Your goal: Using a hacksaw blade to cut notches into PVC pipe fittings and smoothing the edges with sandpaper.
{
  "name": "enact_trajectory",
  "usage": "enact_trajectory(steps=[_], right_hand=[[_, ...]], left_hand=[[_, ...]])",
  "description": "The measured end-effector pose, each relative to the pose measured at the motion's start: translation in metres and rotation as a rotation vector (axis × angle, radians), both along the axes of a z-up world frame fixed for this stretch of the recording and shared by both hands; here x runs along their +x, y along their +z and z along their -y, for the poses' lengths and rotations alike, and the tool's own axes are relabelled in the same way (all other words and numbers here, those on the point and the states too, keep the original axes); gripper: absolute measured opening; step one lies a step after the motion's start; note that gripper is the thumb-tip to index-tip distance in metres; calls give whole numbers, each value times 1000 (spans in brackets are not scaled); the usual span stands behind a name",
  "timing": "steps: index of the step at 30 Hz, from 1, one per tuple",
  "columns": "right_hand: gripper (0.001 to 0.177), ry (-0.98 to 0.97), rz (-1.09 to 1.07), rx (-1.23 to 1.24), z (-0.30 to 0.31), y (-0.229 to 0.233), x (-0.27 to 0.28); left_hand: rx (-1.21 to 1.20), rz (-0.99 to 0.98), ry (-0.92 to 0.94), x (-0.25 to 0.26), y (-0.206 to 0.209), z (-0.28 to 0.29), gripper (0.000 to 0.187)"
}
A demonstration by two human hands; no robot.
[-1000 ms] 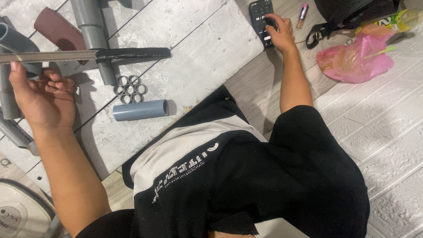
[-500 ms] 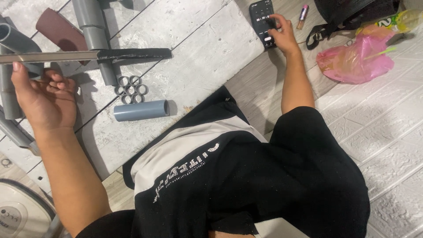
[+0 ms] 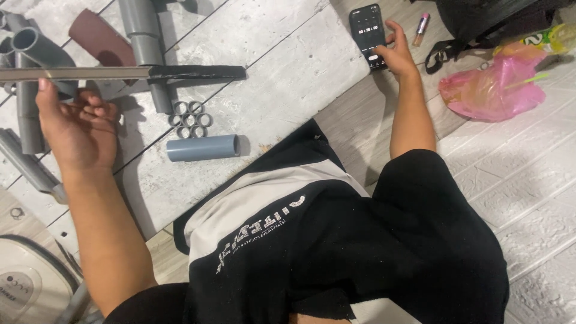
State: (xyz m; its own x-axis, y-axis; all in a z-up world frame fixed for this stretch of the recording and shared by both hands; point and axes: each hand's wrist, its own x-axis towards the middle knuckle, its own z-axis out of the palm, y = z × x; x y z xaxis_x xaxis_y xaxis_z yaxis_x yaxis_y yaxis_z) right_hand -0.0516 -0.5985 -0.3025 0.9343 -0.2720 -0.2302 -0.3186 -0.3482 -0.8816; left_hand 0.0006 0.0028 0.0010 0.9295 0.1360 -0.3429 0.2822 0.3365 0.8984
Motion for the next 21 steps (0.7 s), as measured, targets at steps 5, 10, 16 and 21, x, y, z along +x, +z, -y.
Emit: enact_trajectory(steps=[5,10,16,21], right_hand=[[71,-17,-180,-431,8,-45,-1],[36,-7,142,-1014,83,-215,47],[52,-320,-261,-678,-16,-57,38],[46,8,39,-653,-31,85,21]], left_hand=[[-31,26,10,4,-9,-3,30],[-230,-44,98,11,-16,-13,33],[-187,42,-15,6,-10,-11,33],[-76,49,-39,4,-6,-12,39]])
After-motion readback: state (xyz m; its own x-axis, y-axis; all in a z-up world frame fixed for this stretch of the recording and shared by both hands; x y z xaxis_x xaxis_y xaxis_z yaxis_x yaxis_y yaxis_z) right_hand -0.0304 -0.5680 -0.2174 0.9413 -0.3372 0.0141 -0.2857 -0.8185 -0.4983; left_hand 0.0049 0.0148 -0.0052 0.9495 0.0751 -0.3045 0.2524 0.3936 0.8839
